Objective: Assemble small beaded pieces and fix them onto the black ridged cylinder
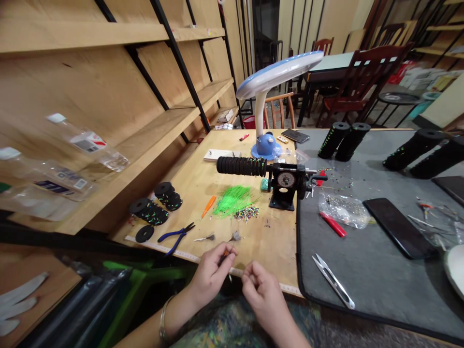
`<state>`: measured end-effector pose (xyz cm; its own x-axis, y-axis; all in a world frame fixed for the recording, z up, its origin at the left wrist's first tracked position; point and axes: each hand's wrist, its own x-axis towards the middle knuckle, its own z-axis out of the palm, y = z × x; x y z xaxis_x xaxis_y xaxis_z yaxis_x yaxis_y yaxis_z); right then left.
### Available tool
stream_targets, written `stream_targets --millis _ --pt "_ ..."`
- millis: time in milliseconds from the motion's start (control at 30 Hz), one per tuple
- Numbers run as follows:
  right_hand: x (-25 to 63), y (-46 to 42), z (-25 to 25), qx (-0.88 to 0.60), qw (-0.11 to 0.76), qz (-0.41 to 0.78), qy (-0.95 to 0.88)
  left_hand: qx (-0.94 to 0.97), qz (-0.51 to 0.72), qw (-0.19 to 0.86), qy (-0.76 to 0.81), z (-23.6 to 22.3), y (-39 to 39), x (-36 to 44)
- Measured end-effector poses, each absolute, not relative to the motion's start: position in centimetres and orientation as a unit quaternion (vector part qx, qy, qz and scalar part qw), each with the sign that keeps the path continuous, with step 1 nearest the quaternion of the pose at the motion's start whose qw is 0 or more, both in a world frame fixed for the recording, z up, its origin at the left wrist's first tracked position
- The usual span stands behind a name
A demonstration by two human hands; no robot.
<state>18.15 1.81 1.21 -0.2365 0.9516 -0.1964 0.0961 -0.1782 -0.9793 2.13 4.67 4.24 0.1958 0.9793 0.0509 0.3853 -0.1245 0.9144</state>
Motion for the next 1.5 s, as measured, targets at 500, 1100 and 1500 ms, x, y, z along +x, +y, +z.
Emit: stream_targets --millis 500,1100,1500 --pt "18.7 1.5 0.0 -0.474 0.443 0.651 -0.394 0.526 0.417 0.513 0.535 3.8 6.9 -1.6" --pt "18.9 1.8 -0.1 -0.485 0.407 0.616 -0.468 0.480 0.367 0.620 0.500 4.0 5.2 2.2" --pt "18.5 2.9 3.8 -0.431 0.416 0.613 -0.515 0.640 0.362 0.446 0.510 5.5 4.3 2.0"
